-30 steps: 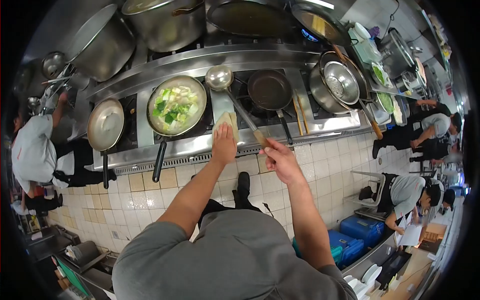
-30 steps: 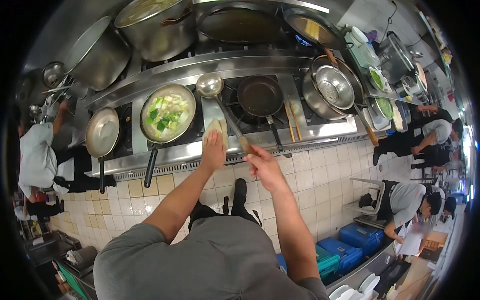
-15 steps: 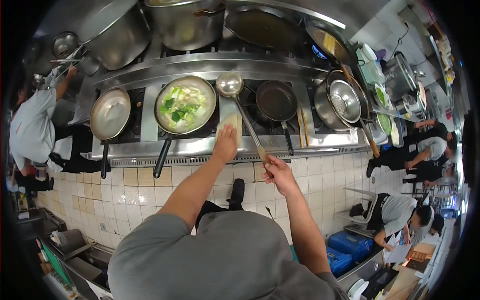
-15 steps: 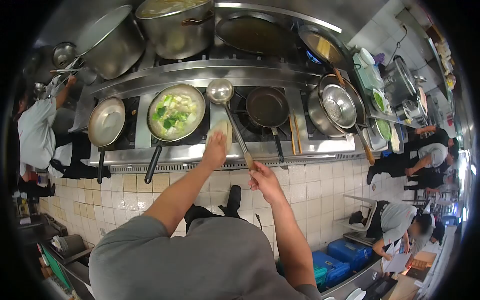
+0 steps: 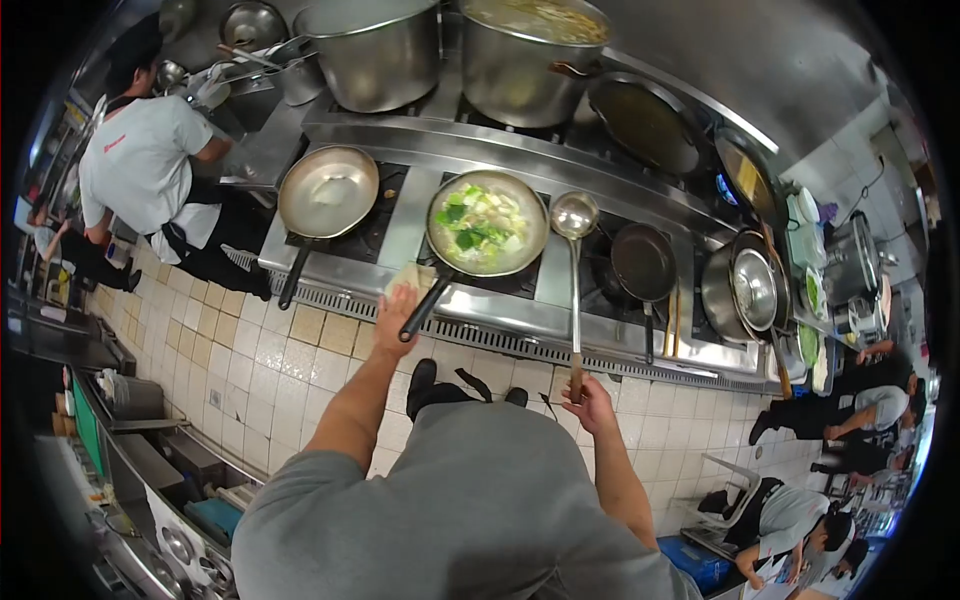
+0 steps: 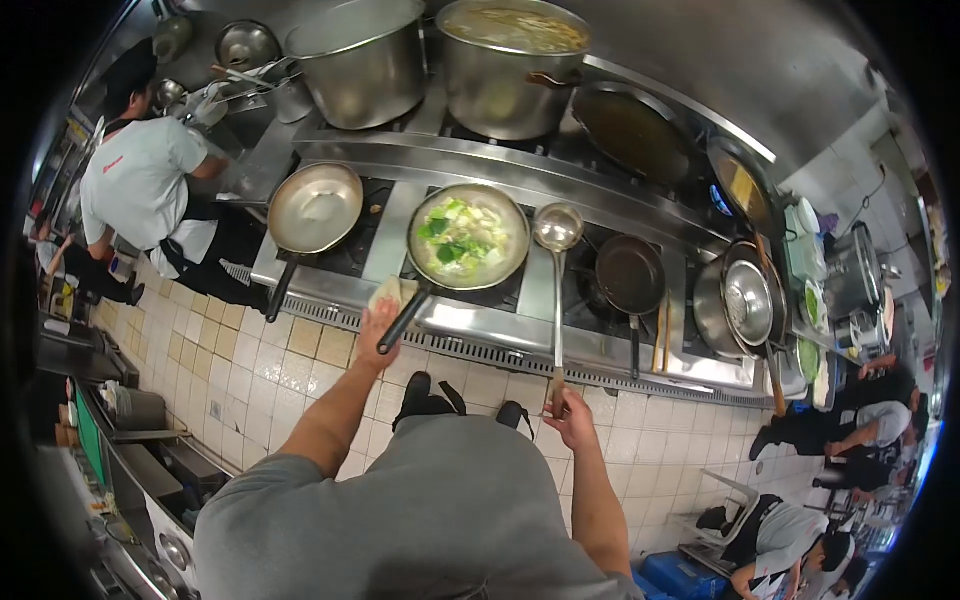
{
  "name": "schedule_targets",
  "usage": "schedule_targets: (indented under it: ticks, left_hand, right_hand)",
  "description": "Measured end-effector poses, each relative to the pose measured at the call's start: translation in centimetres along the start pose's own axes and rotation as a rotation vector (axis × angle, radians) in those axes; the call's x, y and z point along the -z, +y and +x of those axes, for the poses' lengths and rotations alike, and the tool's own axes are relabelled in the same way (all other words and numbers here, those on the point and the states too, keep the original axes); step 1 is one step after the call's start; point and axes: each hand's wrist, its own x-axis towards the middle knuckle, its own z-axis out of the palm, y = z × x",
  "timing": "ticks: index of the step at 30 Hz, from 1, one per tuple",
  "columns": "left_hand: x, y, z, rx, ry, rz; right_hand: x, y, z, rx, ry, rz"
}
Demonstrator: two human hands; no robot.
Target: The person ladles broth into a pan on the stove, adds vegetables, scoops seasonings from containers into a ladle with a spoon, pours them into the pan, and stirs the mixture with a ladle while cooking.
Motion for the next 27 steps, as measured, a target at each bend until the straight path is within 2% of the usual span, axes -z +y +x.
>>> schedule_targets:
  ticks: [3, 4, 6, 9, 11, 13, 14, 16, 18, 19, 22, 25, 27]
  left_hand:
    - [1.6, -6.4, 1.4, 0.113, -0.080, 0.062]
    - [2.7, -7.4, 2.2, 0.098, -0.072, 0.056]
    - [5.6, -8.6, 3.1, 0.075, -0.208, 0.017]
    - [3.8, -10.7, 3.6, -0.051, -0.144, 0.000]
    - [3.3, -10.6, 4.6, -0.134, -0.138, -0.013]
    - [3.6, -10.0, 5.4, -0.069, -0.239, 0.037]
    - [4.5, -9.7, 5.9, -0.110, -0.241, 0.046]
    - [6.4, -9.1, 6.7, -0.111, -0.404, 0.044]
    - [6.6, -9.2, 7.1, -0.207, -0.375, 0.086]
    - [7.9, -8.3, 7.1, -0.141, -0.420, 0.110]
    - [7.6, -6.8, 7.4, -0.016, -0.469, 0.147]
    - [5.7, -6.3, 7.5, 0.081, -0.456, 0.199]
    - [5.9, -5.9, 7.7, 0.095, -0.433, 0.239]
  right_hand:
    - [0.6, 1.1, 1.0, -0.017, 0.060, 0.153]
    - [0.7, 1.3, 1.2, -0.002, 0.068, 0.160]
    - [0.6, 2.8, 1.4, 0.061, 0.171, 0.250]
    - [0.2, 4.8, 2.4, 0.123, 0.219, 0.389]
    - [-0.9, 5.8, 2.6, 0.142, 0.261, 0.423]
    - [-3.3, 6.8, 2.3, 0.131, 0.301, 0.441]
    - [-4.6, 7.1, 2.1, 0.146, 0.318, 0.477]
    - [-6.7, 7.8, 1.4, 0.163, 0.291, 0.443]
    - [-7.5, 9.1, 1.7, 0.187, 0.299, 0.500]
    - [-7.6, 9.6, 1.7, 0.177, 0.315, 0.493]
    - [-6.1, 11.0, 1.2, 0.186, 0.345, 0.401]
    - [-3.6, 12.5, -0.2, 0.046, 0.480, 0.048]
    - [0.0, 15.1, 0.2, -0.094, 0.531, -0.356]
